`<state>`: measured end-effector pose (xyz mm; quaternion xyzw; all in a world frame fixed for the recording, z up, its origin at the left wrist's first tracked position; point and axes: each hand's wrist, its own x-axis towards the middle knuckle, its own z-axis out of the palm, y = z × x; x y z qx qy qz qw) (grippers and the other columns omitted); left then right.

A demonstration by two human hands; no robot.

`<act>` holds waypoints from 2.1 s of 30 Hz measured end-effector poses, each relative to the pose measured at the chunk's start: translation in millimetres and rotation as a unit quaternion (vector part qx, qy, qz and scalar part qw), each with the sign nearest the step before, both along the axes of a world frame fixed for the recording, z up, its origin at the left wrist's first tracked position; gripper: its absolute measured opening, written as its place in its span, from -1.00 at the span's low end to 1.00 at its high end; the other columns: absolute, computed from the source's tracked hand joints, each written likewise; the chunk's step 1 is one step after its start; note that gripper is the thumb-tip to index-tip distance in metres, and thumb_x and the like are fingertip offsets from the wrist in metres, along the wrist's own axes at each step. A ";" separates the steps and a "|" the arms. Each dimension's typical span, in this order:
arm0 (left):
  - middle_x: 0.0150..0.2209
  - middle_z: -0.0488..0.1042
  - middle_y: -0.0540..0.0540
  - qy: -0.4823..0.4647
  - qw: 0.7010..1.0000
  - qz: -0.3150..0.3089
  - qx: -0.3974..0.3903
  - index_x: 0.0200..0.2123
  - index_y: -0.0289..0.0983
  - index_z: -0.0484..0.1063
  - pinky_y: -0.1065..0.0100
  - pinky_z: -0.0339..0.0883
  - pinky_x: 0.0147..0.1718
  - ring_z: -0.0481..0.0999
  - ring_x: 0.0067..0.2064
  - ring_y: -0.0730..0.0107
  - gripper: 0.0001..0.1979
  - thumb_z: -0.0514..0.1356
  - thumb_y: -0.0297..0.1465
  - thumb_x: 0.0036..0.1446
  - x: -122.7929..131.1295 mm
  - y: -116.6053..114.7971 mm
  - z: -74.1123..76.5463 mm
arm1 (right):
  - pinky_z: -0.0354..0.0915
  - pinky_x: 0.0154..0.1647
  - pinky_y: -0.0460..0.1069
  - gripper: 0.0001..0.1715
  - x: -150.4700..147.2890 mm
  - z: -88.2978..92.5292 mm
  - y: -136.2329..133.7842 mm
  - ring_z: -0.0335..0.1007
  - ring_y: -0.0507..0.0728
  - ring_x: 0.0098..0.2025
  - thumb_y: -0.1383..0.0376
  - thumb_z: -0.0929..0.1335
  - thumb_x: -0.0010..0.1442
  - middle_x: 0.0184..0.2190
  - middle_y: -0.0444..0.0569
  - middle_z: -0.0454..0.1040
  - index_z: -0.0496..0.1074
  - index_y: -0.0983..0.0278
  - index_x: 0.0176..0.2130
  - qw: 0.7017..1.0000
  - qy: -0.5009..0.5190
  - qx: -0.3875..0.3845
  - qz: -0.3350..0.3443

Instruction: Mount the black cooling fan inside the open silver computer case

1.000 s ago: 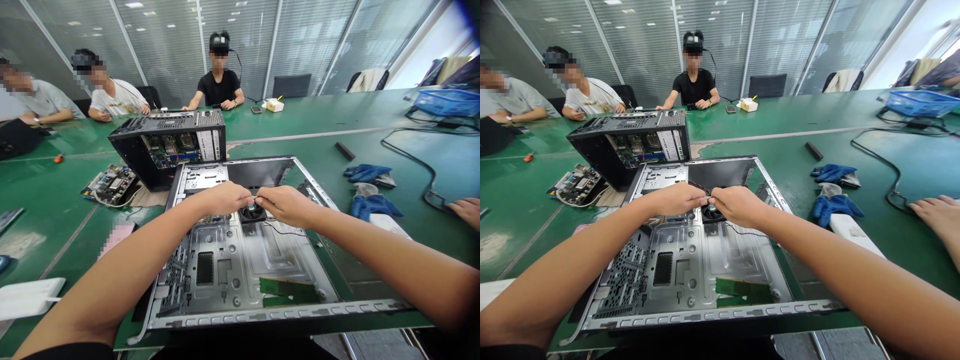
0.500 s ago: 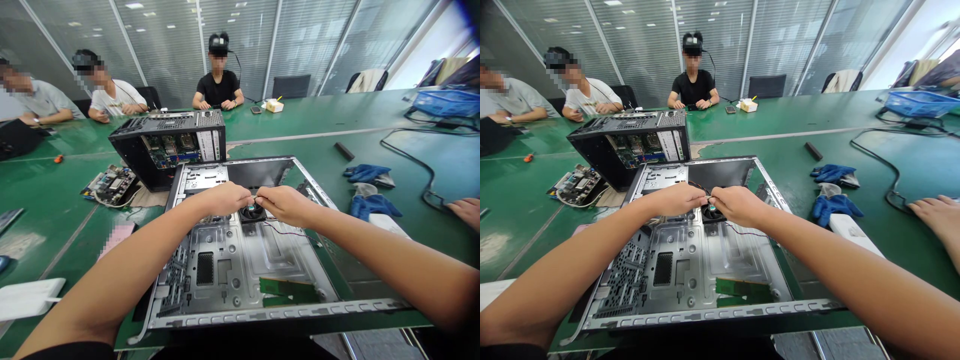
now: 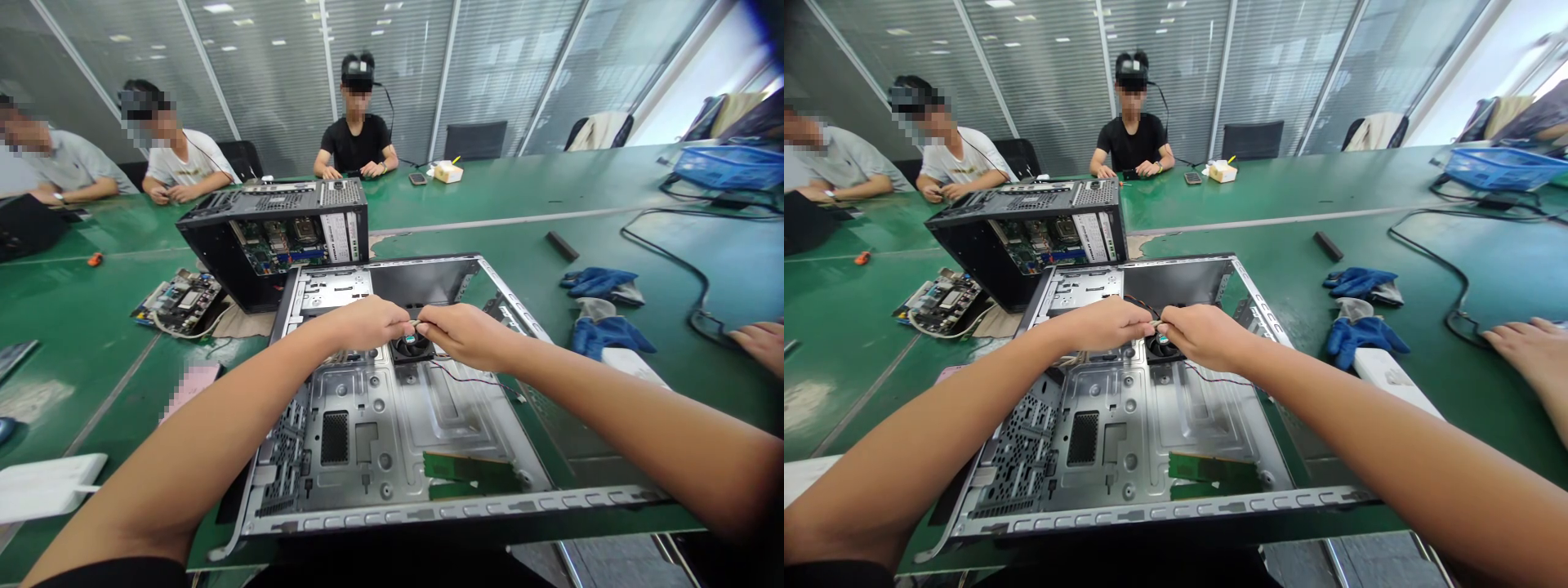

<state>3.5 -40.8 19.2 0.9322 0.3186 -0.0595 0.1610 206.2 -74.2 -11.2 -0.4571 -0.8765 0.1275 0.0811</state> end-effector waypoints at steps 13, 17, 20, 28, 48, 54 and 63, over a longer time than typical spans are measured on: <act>-0.44 0.41 -0.07 0.012 1.000 -0.002 0.007 -0.40 -0.26 0.36 0.33 0.05 -0.40 0.28 -0.44 0.39 -0.63 -0.11 -0.23 0.32 0.8 -0.7 -0.1 | -0.10 -0.43 -0.01 -0.68 -0.6 1.1 0.2 0.11 0.07 -0.50 0.17 0.08 0.34 -0.54 -0.08 0.31 0.23 0.22 -0.36 1.000 0.011 -0.011 0.005; -0.43 0.41 -0.06 0.012 1.000 -0.004 0.006 -0.39 -0.26 0.35 0.33 0.05 -0.40 0.27 -0.44 0.39 -0.63 -0.12 -0.22 0.32 0.7 -0.2 -0.9 | -0.10 -0.43 -0.01 -0.67 -0.1 0.9 0.2 0.12 0.08 -0.49 0.17 0.09 0.35 -0.52 -0.07 0.33 0.25 0.23 -0.35 1.000 0.007 -0.008 0.004; -0.44 0.41 -0.06 0.010 1.000 -0.002 0.003 -0.39 -0.26 0.35 0.33 0.05 -0.40 0.27 -0.44 0.40 -0.63 -0.11 -0.23 0.32 0.5 -0.2 -1.0 | -0.10 -0.43 -0.01 -0.67 0.1 0.7 0.4 0.14 0.08 -0.49 0.17 0.08 0.35 -0.51 -0.06 0.35 0.27 0.23 -0.33 1.000 0.002 -0.009 0.005; -0.47 0.39 -0.05 0.000 1.000 -0.007 0.005 -0.44 -0.26 0.32 0.35 0.04 -0.42 0.24 -0.46 0.44 -0.65 -0.08 -0.24 0.31 -0.4 1.1 -0.7 | -0.09 -0.42 -0.01 -0.66 -0.9 0.5 1.6 0.15 0.09 -0.48 0.17 0.08 0.35 -0.51 -0.06 0.35 0.27 0.23 -0.33 1.000 -0.001 -0.011 0.010; -0.41 0.45 -0.09 0.026 1.000 -0.008 0.006 -0.36 -0.26 0.40 0.33 0.08 -0.38 0.32 -0.41 0.36 -0.63 -0.10 -0.22 0.32 0.5 0.8 -1.4 | -0.10 -0.45 -0.01 -0.68 -1.9 3.1 0.3 0.06 0.05 -0.54 0.18 0.10 0.34 -0.58 -0.13 0.23 0.16 0.21 -0.42 0.999 0.018 -0.044 0.011; -0.39 0.46 -0.10 0.028 1.000 -0.005 0.011 -0.37 -0.26 0.38 0.33 0.07 -0.40 0.32 -0.41 0.37 -0.64 -0.10 -0.23 0.32 0.6 1.0 -1.7 | -0.10 -0.45 -0.01 -0.69 -0.9 0.1 2.4 0.08 0.06 -0.53 0.19 0.10 0.34 -0.55 -0.10 0.29 0.22 0.22 -0.38 0.999 0.016 -0.034 0.014; -0.43 0.44 -0.08 0.015 1.000 -0.005 0.003 -0.38 -0.26 0.40 0.31 0.08 -0.37 0.30 -0.43 0.38 -0.63 -0.10 -0.24 0.31 0.5 -0.5 -0.5 | -0.10 -0.45 -0.02 -0.70 -1.3 0.8 2.1 0.08 0.05 -0.52 0.19 0.11 0.34 -0.56 -0.12 0.26 0.20 0.22 -0.39 0.999 0.020 -0.041 0.015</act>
